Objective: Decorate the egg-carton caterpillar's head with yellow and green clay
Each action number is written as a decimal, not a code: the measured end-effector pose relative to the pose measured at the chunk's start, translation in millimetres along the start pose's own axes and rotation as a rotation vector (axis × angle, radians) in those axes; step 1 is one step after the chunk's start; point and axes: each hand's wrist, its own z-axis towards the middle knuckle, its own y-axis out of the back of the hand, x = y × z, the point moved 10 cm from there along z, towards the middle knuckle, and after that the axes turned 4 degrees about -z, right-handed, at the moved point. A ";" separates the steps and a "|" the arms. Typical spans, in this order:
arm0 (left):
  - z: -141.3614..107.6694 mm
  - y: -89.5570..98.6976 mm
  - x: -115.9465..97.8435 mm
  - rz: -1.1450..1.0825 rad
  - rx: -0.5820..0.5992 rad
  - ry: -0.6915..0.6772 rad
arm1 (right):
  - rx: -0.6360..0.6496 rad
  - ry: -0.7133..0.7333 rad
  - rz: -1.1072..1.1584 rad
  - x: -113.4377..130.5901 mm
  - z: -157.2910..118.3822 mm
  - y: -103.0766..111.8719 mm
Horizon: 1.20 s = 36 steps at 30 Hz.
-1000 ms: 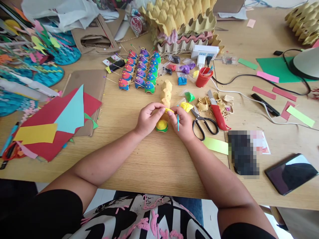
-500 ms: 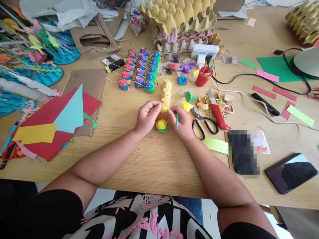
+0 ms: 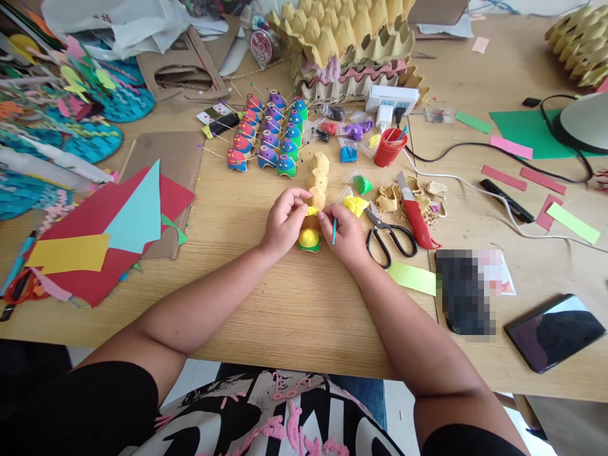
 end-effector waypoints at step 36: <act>3.3 -3.1 9.7 -0.104 -0.002 0.050 | 0.000 -0.036 0.024 -9.3 -0.4 -2.3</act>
